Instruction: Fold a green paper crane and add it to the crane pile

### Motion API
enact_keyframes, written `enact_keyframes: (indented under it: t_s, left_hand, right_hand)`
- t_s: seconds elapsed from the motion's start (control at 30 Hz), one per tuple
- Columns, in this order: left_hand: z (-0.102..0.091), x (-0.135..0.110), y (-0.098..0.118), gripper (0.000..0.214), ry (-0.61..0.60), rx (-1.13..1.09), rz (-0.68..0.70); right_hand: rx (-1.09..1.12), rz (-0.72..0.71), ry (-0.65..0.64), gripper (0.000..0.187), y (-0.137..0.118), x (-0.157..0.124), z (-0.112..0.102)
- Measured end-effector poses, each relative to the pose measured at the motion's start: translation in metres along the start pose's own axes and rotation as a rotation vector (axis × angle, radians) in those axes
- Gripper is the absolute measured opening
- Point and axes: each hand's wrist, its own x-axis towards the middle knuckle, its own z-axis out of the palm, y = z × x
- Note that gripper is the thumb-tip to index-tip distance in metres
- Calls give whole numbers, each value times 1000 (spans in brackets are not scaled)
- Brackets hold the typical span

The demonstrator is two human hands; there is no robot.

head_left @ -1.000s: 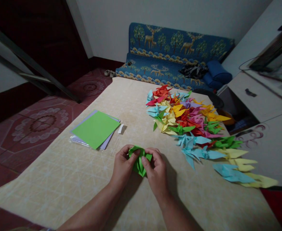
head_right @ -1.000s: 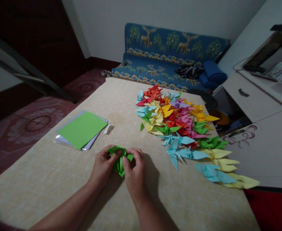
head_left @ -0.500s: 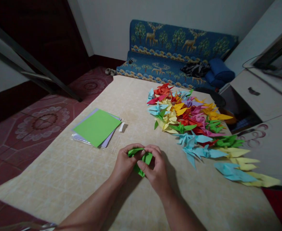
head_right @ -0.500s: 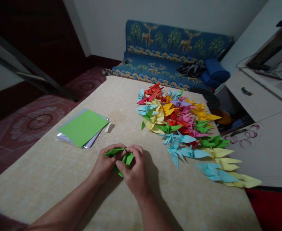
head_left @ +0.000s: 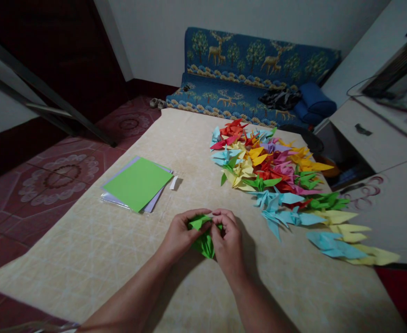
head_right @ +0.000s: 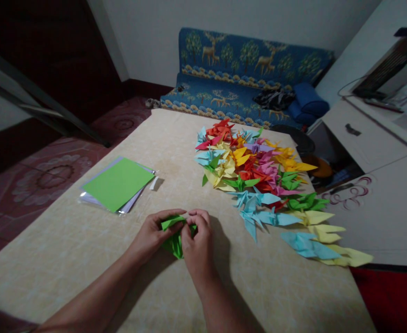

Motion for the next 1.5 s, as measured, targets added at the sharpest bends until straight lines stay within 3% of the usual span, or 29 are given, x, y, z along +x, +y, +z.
enact_keyframes:
  t_s: [0.17, 0.33, 0.53, 0.63, 0.77, 0.9, 1.13, 1.33, 1.5]
  left_hand:
    - [-4, -1, -1, 29, -122, 34, -41]
    - [-4, -1, -3, 24, -110, 34, -81]
    - [-4, 1, -11, 29, -34, 53, -155]
    - [-5, 1, -10, 29, -72, 66, -159]
    - [-7, 1, -3, 30, -202, 118, -176]
    - [-11, 1, 2, 38, -322, 198, -182]
    - [-17, 2, 8, 33, -538, 328, -144]
    - [-16, 3, 8, 38, -528, 326, -160]
    - [-15, 4, 9, 36, -515, 364, -119]
  right_hand:
    - [73, 75, -15, 12, -4, 4, -5]
    - [149, 126, -42, 12, -6, 4, -6]
    - [71, 46, -19, 14, -6, 2, -5]
    - [89, 78, -19, 5, -6, 1, -5]
    - [137, 78, -119, 18, -8, 2, -7]
    - [174, 50, -203, 5, -10, 8, -13]
    - [219, 199, -489, 8, -12, 15, -25]
    - [153, 113, -387, 12, -13, 13, -22]
    - [91, 101, -403, 11, -10, 10, -19]
